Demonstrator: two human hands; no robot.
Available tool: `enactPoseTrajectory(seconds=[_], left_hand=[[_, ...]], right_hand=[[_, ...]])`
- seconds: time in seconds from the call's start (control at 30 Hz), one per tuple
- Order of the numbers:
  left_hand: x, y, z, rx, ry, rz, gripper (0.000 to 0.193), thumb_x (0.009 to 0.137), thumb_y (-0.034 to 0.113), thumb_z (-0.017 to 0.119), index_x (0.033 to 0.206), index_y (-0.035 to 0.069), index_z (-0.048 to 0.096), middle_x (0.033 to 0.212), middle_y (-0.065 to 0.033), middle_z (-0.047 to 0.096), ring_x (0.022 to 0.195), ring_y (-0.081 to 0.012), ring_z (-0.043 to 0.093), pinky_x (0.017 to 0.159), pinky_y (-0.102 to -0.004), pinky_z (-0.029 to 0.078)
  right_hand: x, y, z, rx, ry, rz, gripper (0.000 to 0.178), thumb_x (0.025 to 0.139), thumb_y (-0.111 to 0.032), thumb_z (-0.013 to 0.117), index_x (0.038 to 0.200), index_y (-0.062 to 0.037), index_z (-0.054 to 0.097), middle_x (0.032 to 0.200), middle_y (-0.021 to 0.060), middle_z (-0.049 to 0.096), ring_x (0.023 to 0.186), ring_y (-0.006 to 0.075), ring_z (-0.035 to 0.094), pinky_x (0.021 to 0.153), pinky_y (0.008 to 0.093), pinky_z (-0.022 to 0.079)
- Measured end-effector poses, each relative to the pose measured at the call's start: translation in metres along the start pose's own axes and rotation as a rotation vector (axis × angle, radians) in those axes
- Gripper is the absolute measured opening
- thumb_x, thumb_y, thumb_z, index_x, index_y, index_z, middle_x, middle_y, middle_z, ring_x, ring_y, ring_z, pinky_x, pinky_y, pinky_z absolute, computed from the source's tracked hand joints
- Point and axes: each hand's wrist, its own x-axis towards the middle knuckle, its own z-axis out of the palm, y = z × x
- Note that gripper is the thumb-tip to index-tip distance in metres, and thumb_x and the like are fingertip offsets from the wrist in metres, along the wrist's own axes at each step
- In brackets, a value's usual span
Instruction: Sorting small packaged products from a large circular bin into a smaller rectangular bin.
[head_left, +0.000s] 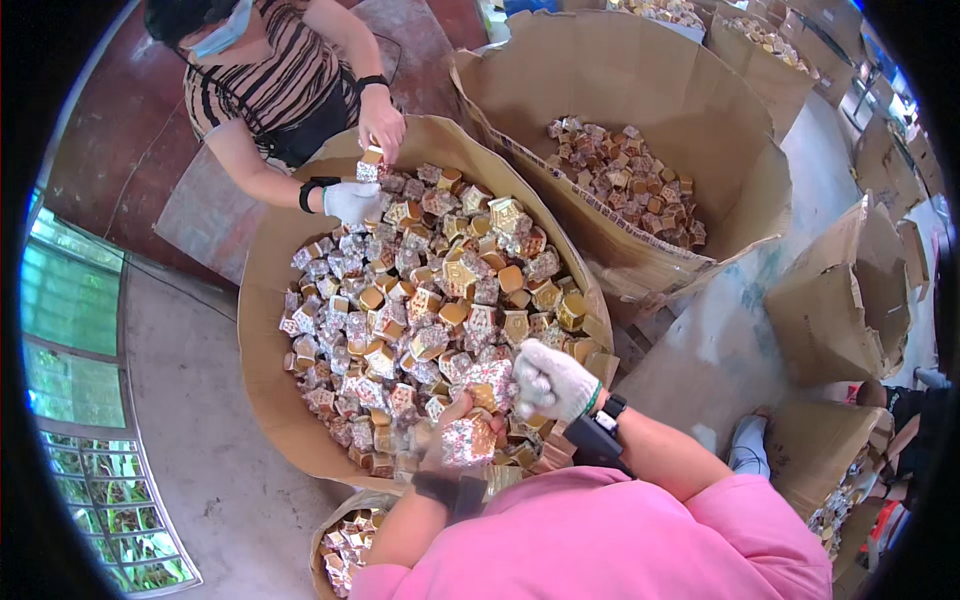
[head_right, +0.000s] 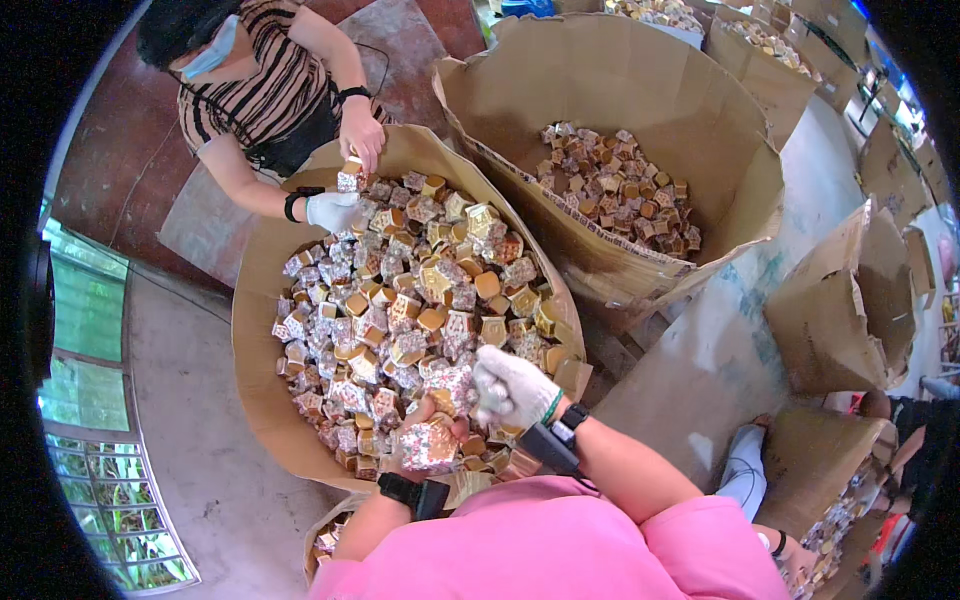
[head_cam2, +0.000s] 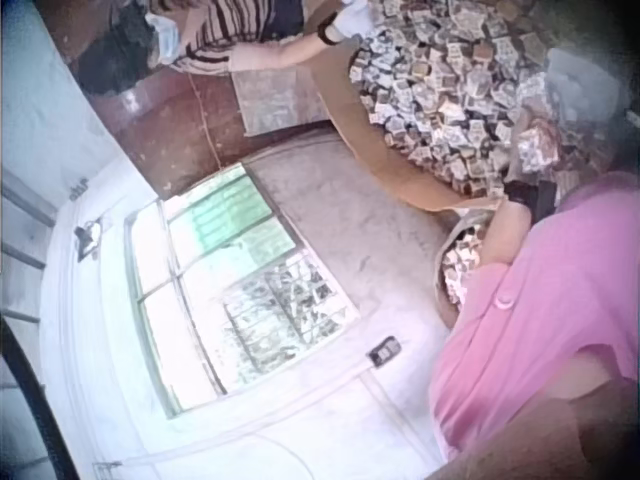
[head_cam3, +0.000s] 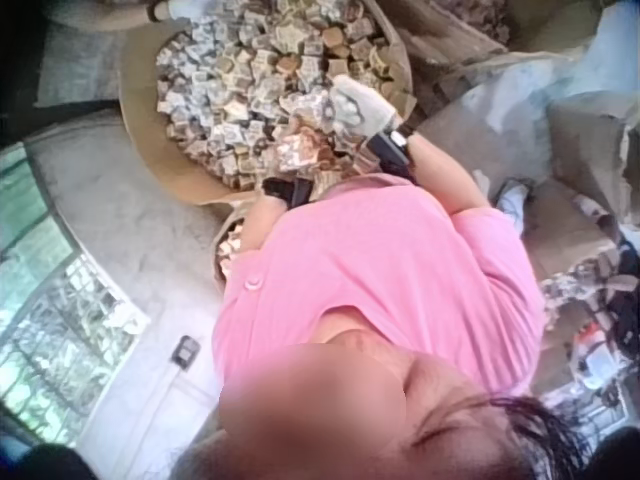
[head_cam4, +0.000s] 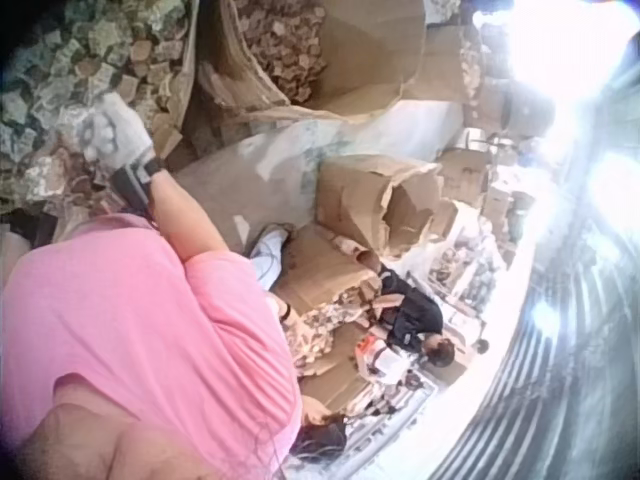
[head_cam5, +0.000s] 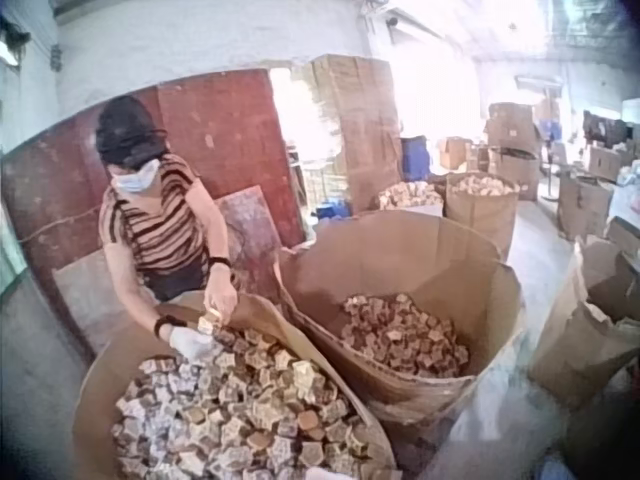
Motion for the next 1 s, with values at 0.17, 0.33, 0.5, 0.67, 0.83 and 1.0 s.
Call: enactPoseTrajectory(seconds=[0.17, 0.33, 0.5, 0.67, 0.83, 1.0], left_hand=[[0.019, 0.015, -0.017, 0.147, 0.166, -0.021, 0.037, 0.09, 0.039, 0.046, 0.105, 0.007, 0.054, 0.082, -0.0101, 0.062, 0.071, -0.0221, 0.061, 0.059, -0.0347, 0.052], [0.082, 0.042, 0.066, 0.183, 0.138, 0.11, 0.042, 0.089, 0.042, 0.045, 0.116, 0.009, 0.05, 0.097, -0.0083, 0.061, 0.079, -0.0226, 0.062, 0.067, -0.037, 0.052], [0.119, 0.071, 0.164, 0.25, -0.055, 0.288, 0.059, 0.085, 0.051, 0.047, 0.125, 0.01, 0.039, 0.114, -0.0094, 0.051, 0.1, -0.0268, 0.053, 0.076, -0.0508, 0.045], [0.158, 0.04, 0.061, 1.239, 0.352, 0.107, 0.043, 0.08, 0.036, 0.058, 0.106, 0.001, 0.057, 0.085, -0.0071, 0.06, 0.078, -0.0213, 0.055, 0.073, -0.0353, 0.045], [0.172, -0.006, -0.02, 1.737, 0.366, -0.203, 0.041, 0.082, 0.032, 0.055, 0.102, -0.004, 0.057, 0.095, -0.0236, 0.061, 0.09, -0.0359, 0.059, 0.077, -0.0397, 0.045], [0.179, -0.021, -0.043, 1.937, 0.381, -0.169, 0.057, 0.075, 0.03, 0.061, 0.117, -0.005, 0.043, 0.101, -0.0288, 0.057, 0.098, -0.0396, 0.055, 0.082, -0.0437, 0.044]], right_hand=[[0.006, 0.008, -0.048, -0.08, 0.427, -0.128, 0.025, 0.089, -0.025, 0.05, 0.069, -0.008, 0.051, 0.061, 0.0016, 0.048, 0.053, 0.0103, 0.045, 0.054, 0.0286, 0.04], [0.009, 0.025, -0.075, -0.451, 0.243, -0.066, 0.01, 0.081, -0.013, 0.056, 0.082, -0.0031, 0.055, 0.069, 0.0035, 0.05, 0.061, 0.0124, 0.047, 0.056, 0.0236, 0.039], [0.012, 0.028, -0.092, -0.281, 0.307, -0.027, 0.01, 0.078, -0.013, 0.055, 0.082, -0.0056, 0.06, 0.072, 0.002, 0.056, 0.066, 0.0107, 0.053, 0.057, 0.0246, 0.043], [0.009, 0.027, -0.075, -0.708, 0.372, -0.031, 0.015, 0.077, -0.016, 0.056, 0.079, -0.0022, 0.06, 0.069, 0.0063, 0.059, 0.066, 0.0186, 0.057, 0.06, 0.0301, 0.045], [0.005, 0.058, -0.09, -1.746, 0.067, -0.319, 0.015, 0.076, -0.016, 0.051, 0.078, -0.0038, 0.06, 0.075, 0.0196, 0.059, 0.073, 0.0377, 0.056, 0.066, 0.0426, 0.045], [0.0, 0.054, -0.087, -1.684, 0.064, -0.36, 0.014, 0.077, -0.015, 0.051, 0.079, -0.0042, 0.059, 0.074, 0.0181, 0.059, 0.074, 0.037, 0.057, 0.066, 0.0428, 0.046]])
